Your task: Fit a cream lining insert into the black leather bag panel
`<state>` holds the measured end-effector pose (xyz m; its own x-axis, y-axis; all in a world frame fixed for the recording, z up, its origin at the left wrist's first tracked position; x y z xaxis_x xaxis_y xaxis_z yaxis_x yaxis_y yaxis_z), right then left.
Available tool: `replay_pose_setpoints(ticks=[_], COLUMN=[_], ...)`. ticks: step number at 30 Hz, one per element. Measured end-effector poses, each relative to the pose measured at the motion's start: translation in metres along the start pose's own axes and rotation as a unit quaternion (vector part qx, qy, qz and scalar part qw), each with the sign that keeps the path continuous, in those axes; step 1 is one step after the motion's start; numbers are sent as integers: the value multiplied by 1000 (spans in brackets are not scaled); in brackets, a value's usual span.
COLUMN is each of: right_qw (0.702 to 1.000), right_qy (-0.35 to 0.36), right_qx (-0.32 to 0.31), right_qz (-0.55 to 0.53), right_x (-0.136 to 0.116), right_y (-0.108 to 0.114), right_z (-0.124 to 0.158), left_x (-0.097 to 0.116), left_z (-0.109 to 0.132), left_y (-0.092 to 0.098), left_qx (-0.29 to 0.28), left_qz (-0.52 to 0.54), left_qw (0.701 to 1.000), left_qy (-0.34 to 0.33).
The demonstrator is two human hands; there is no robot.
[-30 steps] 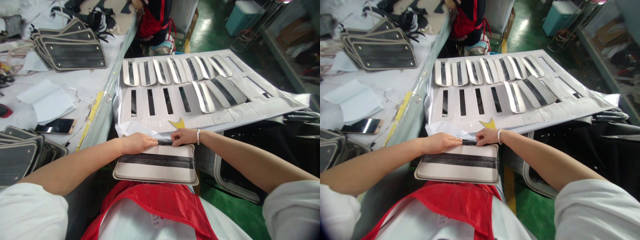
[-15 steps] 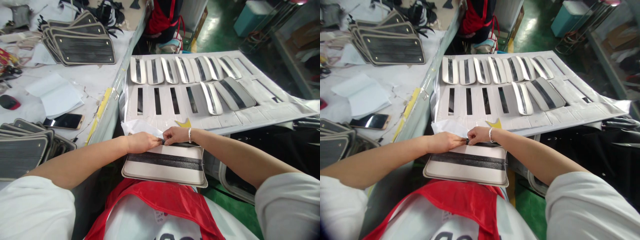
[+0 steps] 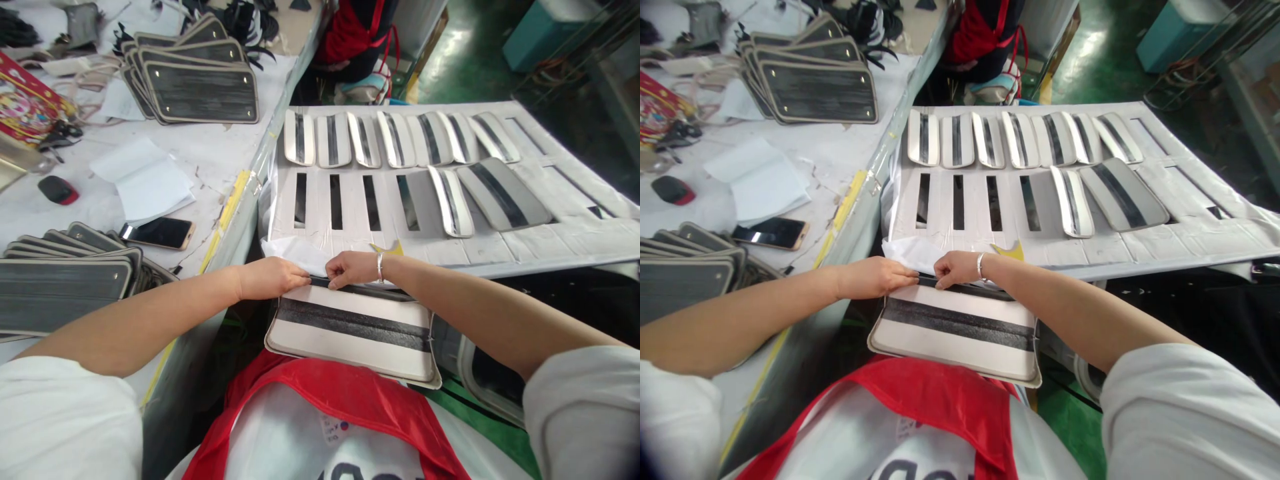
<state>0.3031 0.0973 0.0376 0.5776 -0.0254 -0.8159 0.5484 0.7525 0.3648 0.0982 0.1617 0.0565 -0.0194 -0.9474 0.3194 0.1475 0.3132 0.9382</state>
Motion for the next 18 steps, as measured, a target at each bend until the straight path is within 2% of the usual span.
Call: replay_pose_setpoints(ticks=[5,11,14,18], right_qw=[1000,996,995,996], right_qy=[16,34,22,-42], right_qx=[-14,9,16,22], right_qz=[17,84,92,69], right_x=[-11,-30,-25,4], right_y=[1,-2,-2,-2], right_z=[-22,-50,-34,20], left_x=[-5,0,7,14], left_z=[12,20,21,17], left_y=[-1,-1,-4,-9], left_qx=[19,34,18,38], left_qz=[-1,-9,-46,-95], left_qw=[1000,999,999,994], left_qy=[1,-9,-1,41])
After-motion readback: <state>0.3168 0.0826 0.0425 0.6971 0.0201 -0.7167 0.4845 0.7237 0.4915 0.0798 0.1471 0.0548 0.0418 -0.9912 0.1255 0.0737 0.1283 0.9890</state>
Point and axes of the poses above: each hand's wrist, its own z-axis away from the middle knuckle, its own y-axis out of the back of the hand, x = y × z, the point moved 1 cm from there along -z, towards the middle knuckle, and after that the axes turned 7 degrees about y, right-handed, at the moved point
